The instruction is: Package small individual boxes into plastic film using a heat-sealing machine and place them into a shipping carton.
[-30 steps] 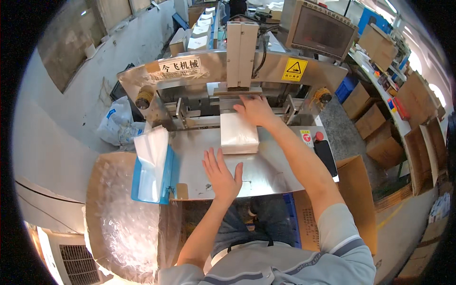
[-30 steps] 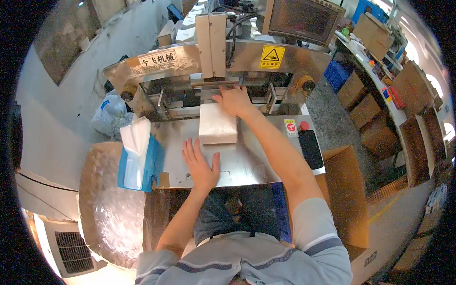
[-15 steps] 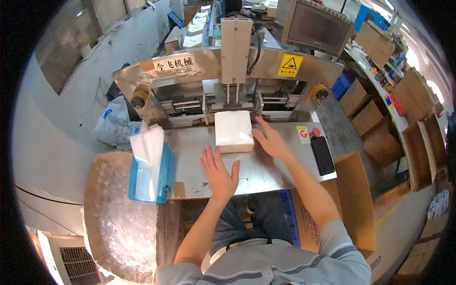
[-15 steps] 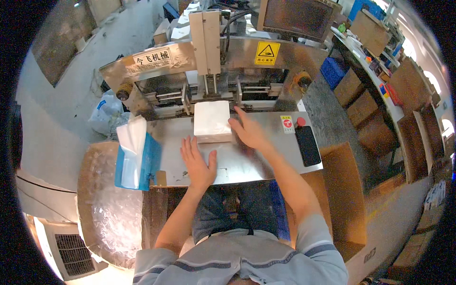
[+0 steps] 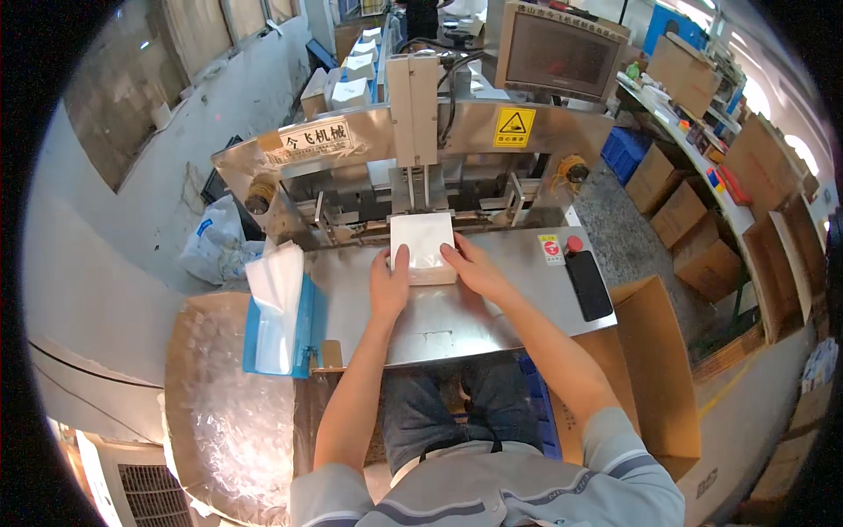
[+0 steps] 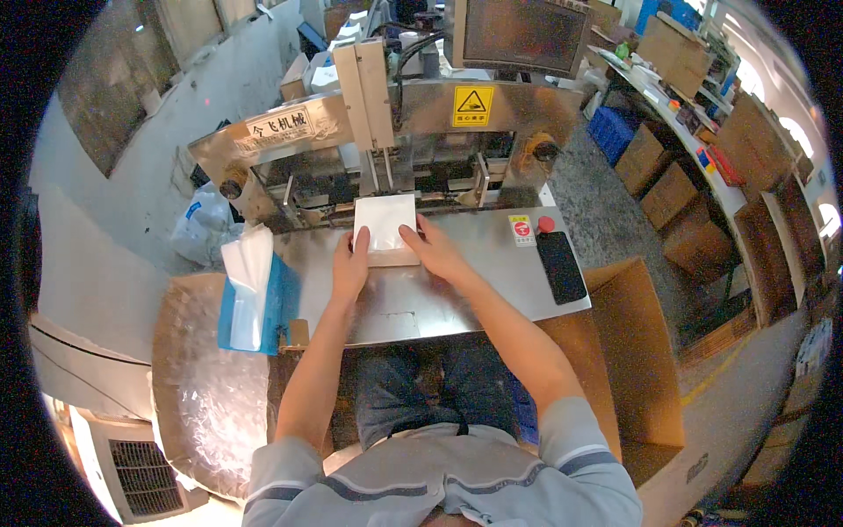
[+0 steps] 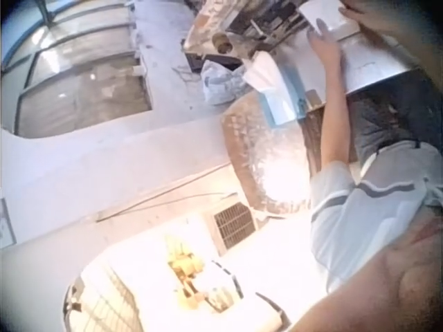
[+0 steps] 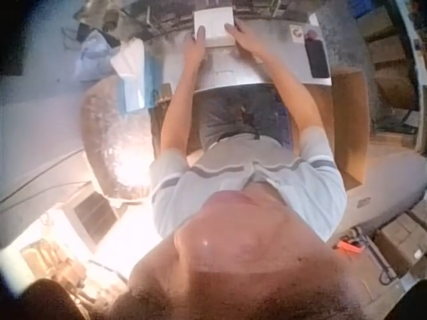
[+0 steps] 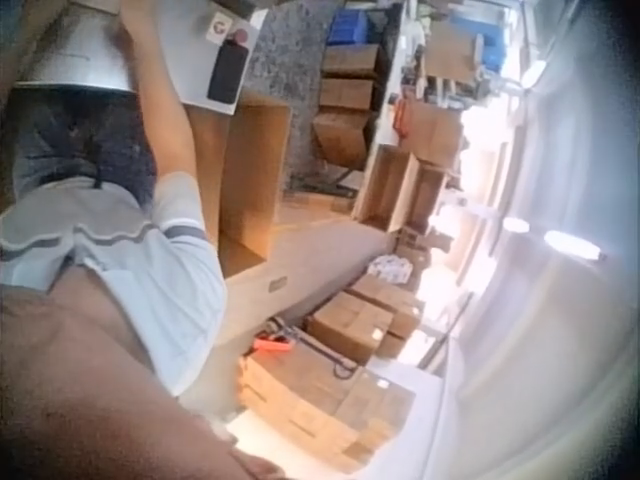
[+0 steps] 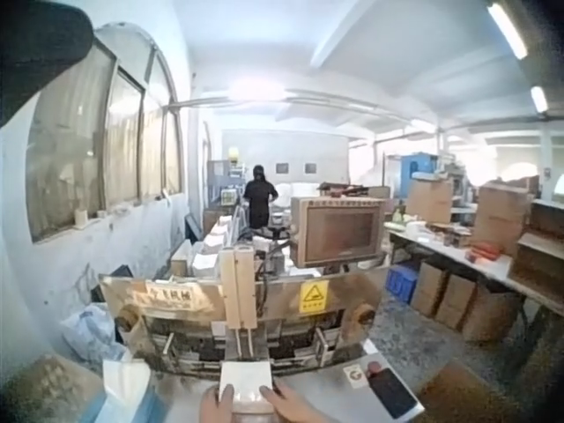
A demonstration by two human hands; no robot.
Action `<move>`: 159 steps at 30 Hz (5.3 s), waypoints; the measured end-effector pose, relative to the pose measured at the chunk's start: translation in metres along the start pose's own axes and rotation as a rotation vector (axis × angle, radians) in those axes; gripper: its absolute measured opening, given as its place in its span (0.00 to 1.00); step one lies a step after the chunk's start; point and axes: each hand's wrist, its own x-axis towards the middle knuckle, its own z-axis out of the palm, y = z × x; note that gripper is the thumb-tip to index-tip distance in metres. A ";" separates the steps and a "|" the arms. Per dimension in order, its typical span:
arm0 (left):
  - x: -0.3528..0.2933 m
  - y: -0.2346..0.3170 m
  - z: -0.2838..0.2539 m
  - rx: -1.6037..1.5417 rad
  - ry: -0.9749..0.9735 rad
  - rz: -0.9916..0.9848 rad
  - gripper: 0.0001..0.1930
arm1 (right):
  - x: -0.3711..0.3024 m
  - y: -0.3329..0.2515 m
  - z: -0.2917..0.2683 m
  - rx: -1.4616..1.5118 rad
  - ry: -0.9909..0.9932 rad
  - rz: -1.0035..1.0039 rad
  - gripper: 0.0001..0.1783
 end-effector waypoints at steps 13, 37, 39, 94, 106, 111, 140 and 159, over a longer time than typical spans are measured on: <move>-0.098 0.087 -0.021 0.162 -0.189 0.648 0.33 | -0.021 0.012 -0.082 0.644 -0.397 0.360 0.47; 0.106 0.033 0.070 0.639 -0.848 0.087 0.36 | -0.244 0.006 -0.223 0.122 0.399 0.125 0.48; 0.112 0.036 0.081 0.690 -0.916 0.035 0.35 | -0.289 0.000 -0.251 -0.053 0.445 0.129 0.52; -0.082 0.034 0.162 0.888 -0.322 0.703 0.21 | -0.375 0.330 -0.286 0.214 0.059 0.614 0.35; -0.099 0.057 0.100 0.454 -0.690 0.556 0.04 | -0.280 0.184 -0.241 -0.482 0.312 0.260 0.41; -0.086 0.142 -0.112 -0.284 -0.857 0.183 0.12 | -0.276 0.163 -0.227 -0.491 0.271 0.288 0.38; 0.028 -0.031 -0.291 0.537 0.415 0.085 0.13 | -0.277 0.082 -0.199 -0.358 0.523 0.054 0.35; -0.161 0.134 -0.041 0.191 -0.383 0.514 0.06 | -0.152 -0.060 -0.033 -0.470 -0.143 -0.163 0.17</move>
